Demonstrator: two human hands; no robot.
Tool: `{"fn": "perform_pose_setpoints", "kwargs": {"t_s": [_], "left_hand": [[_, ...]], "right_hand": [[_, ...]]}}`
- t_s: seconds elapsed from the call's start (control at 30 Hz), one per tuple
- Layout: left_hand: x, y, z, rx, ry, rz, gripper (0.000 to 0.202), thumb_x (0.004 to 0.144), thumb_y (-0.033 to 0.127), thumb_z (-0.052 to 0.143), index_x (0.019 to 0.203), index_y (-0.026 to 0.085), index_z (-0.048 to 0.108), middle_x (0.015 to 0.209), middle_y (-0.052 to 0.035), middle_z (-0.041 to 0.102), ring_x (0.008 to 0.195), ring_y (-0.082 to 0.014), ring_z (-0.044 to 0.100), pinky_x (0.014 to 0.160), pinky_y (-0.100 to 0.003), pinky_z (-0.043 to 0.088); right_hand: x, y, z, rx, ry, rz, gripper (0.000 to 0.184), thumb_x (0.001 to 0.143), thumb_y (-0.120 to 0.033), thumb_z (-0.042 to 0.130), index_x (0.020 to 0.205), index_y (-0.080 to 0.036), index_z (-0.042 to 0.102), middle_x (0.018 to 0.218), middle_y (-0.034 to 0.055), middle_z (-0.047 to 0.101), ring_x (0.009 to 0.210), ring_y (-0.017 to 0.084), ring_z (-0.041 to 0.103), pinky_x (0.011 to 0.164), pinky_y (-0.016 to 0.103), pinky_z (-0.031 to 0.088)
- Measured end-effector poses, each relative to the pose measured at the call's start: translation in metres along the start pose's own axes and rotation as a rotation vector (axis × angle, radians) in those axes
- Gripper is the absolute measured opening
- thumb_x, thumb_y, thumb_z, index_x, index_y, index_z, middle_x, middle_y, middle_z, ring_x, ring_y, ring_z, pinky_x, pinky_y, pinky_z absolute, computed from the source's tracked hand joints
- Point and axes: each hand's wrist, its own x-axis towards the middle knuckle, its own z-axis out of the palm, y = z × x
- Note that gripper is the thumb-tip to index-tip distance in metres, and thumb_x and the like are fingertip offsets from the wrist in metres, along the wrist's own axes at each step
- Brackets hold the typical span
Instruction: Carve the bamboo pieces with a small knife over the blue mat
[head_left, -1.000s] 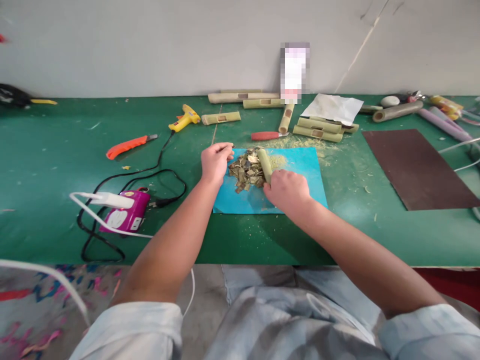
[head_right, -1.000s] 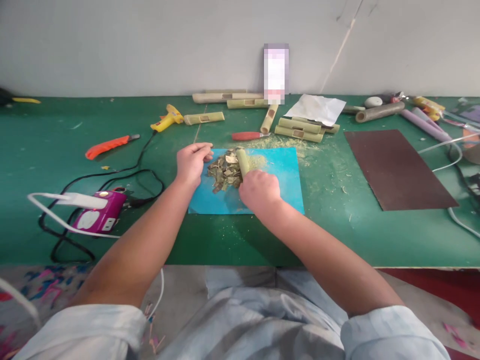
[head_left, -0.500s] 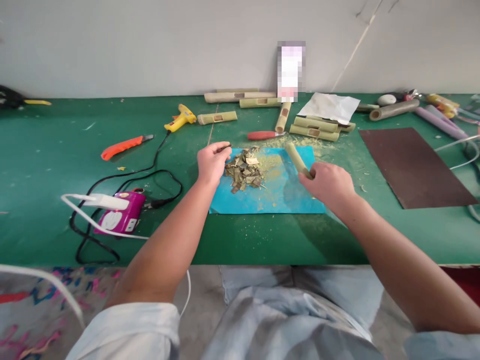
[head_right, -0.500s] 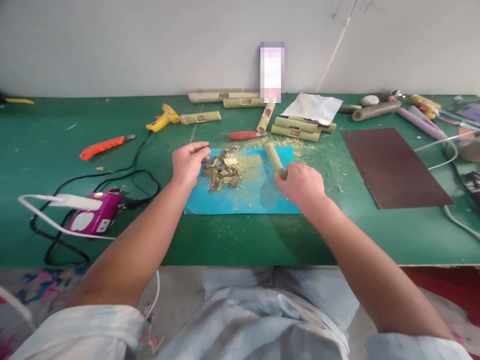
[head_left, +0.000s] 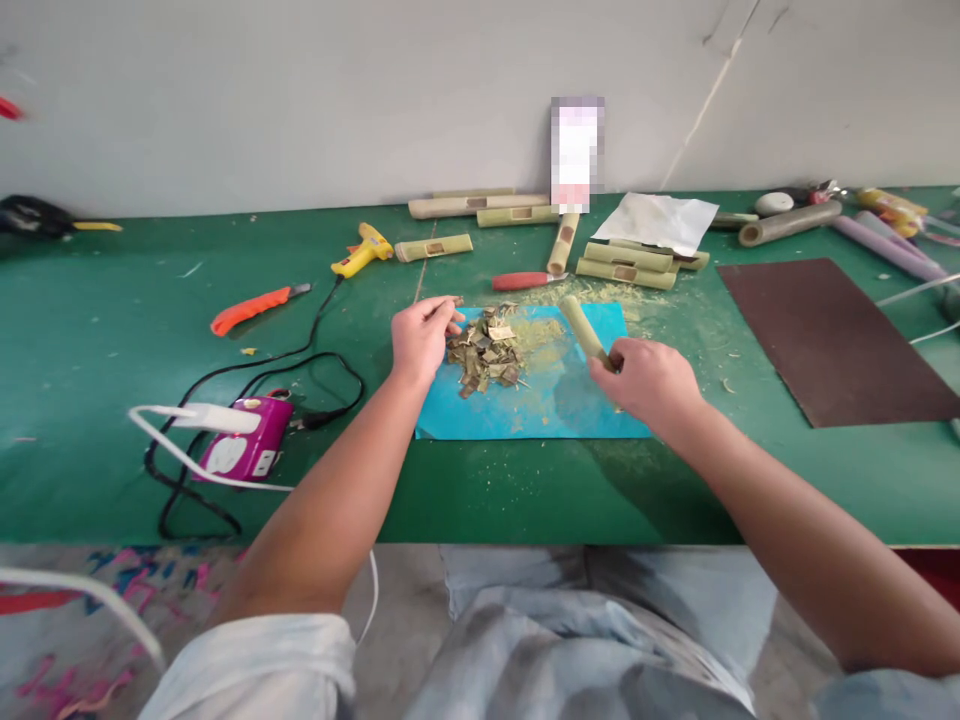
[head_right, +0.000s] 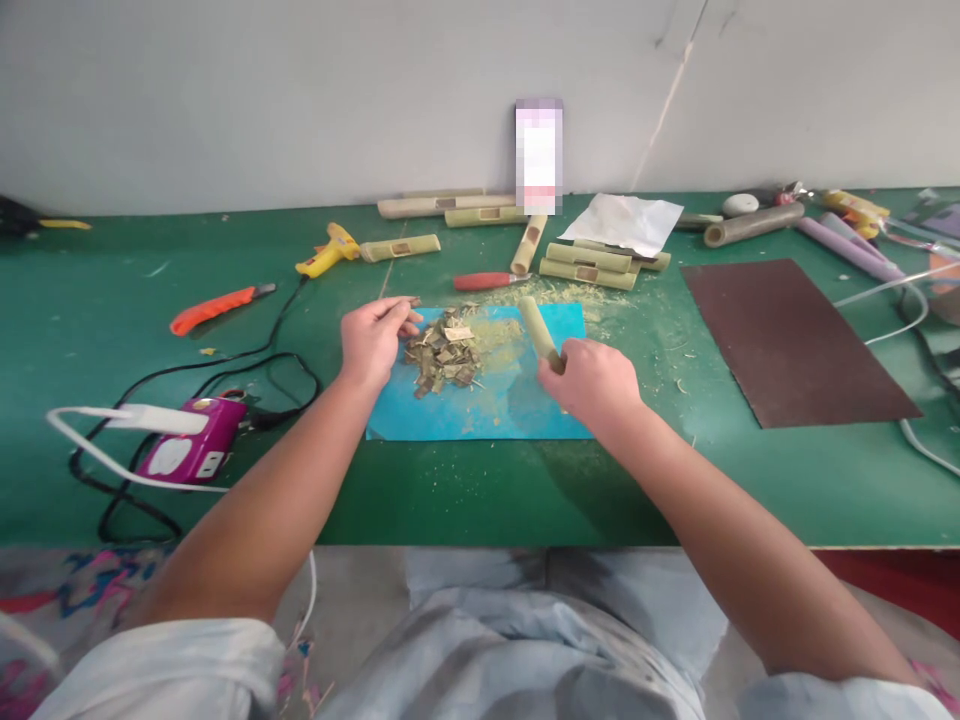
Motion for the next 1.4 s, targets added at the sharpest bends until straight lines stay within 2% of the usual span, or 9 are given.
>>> {"fn": "perform_pose_setpoints", "kwargs": {"t_s": [0.07,0.2,0.3,0.47,0.67,0.8,1.07,1.23,1.4], "left_hand": [[-0.001,0.003,-0.001,0.059,0.010,0.053,0.030,0.082,0.038,0.064,0.094,0.015,0.079,0.079,-0.0055,0.074,0.067,-0.0138,0.065,0.068,-0.025,0.053],[-0.004,0.015,-0.004,0.220,0.035,0.221,0.023,0.084,0.035,0.065,0.092,0.020,0.081,0.092,-0.0054,0.074,0.087,-0.0176,0.067,0.084,-0.028,0.053],[-0.007,0.030,0.001,0.261,-0.022,0.292,0.019,0.085,0.031,0.066,0.089,0.021,0.081,0.092,-0.0047,0.076,0.088,-0.0185,0.067,0.086,-0.029,0.051],[-0.002,0.055,0.029,0.372,-0.300,0.244,0.013,0.082,0.025,0.070,0.089,0.022,0.080,0.087,-0.0039,0.076,0.075,-0.0174,0.065,0.076,-0.030,0.052],[0.020,0.058,0.076,0.485,-0.618,0.493,0.011,0.079,0.016,0.069,0.080,0.021,0.078,0.091,-0.0055,0.072,0.080,-0.0174,0.065,0.078,-0.032,0.051],[0.029,0.051,0.091,0.503,-0.835,0.619,0.014,0.083,0.018,0.065,0.085,0.022,0.078,0.088,-0.0052,0.073,0.084,-0.0191,0.067,0.084,-0.034,0.052],[0.044,0.050,0.107,0.586,-1.027,0.815,0.016,0.085,0.020,0.062,0.084,0.026,0.077,0.093,-0.0032,0.075,0.093,-0.0212,0.067,0.093,-0.035,0.051],[0.047,0.053,0.106,0.674,-1.106,0.948,0.023,0.086,0.020,0.056,0.086,0.026,0.077,0.098,-0.0057,0.076,0.097,-0.0229,0.065,0.093,-0.037,0.050],[0.044,0.055,0.092,0.658,-1.155,0.874,0.019,0.086,0.026,0.058,0.083,0.028,0.077,0.095,-0.0053,0.075,0.093,-0.0226,0.064,0.089,-0.035,0.051]], "right_hand": [[0.002,0.004,0.002,0.013,0.005,-0.010,0.037,0.093,-0.052,0.046,0.081,-0.022,0.064,0.080,0.0049,0.069,0.070,0.018,0.062,0.054,0.029,0.031],[0.001,0.009,0.008,0.010,0.047,-0.051,0.034,0.094,-0.048,0.048,0.087,-0.020,0.065,0.092,0.0073,0.071,0.076,0.020,0.064,0.057,0.031,0.030],[-0.002,0.012,0.011,0.010,0.048,-0.076,0.033,0.094,-0.046,0.048,0.088,-0.019,0.066,0.093,0.0082,0.071,0.077,0.022,0.065,0.057,0.031,0.029],[0.000,0.015,0.010,0.015,0.011,-0.075,0.033,0.095,-0.045,0.048,0.090,-0.018,0.067,0.093,0.0088,0.072,0.079,0.023,0.067,0.057,0.031,0.032],[-0.001,0.011,0.007,-0.002,0.001,-0.015,0.035,0.097,-0.041,0.044,0.098,-0.016,0.068,0.097,0.0122,0.073,0.084,0.027,0.070,0.058,0.032,0.036],[-0.001,0.010,0.007,0.017,-0.003,-0.004,0.036,0.098,-0.041,0.043,0.099,-0.015,0.068,0.098,0.0130,0.073,0.086,0.028,0.071,0.059,0.032,0.039],[0.001,0.013,0.014,0.020,0.008,-0.005,0.038,0.098,-0.043,0.042,0.100,-0.015,0.068,0.098,0.0140,0.073,0.085,0.027,0.070,0.061,0.032,0.043],[0.001,0.012,0.014,0.030,0.009,-0.006,0.038,0.097,-0.043,0.042,0.099,-0.015,0.068,0.098,0.0142,0.073,0.083,0.025,0.070,0.061,0.031,0.041],[0.000,0.011,0.011,0.032,-0.001,-0.013,0.037,0.097,-0.042,0.041,0.099,-0.016,0.067,0.099,0.0135,0.072,0.085,0.026,0.070,0.061,0.032,0.042]]}}
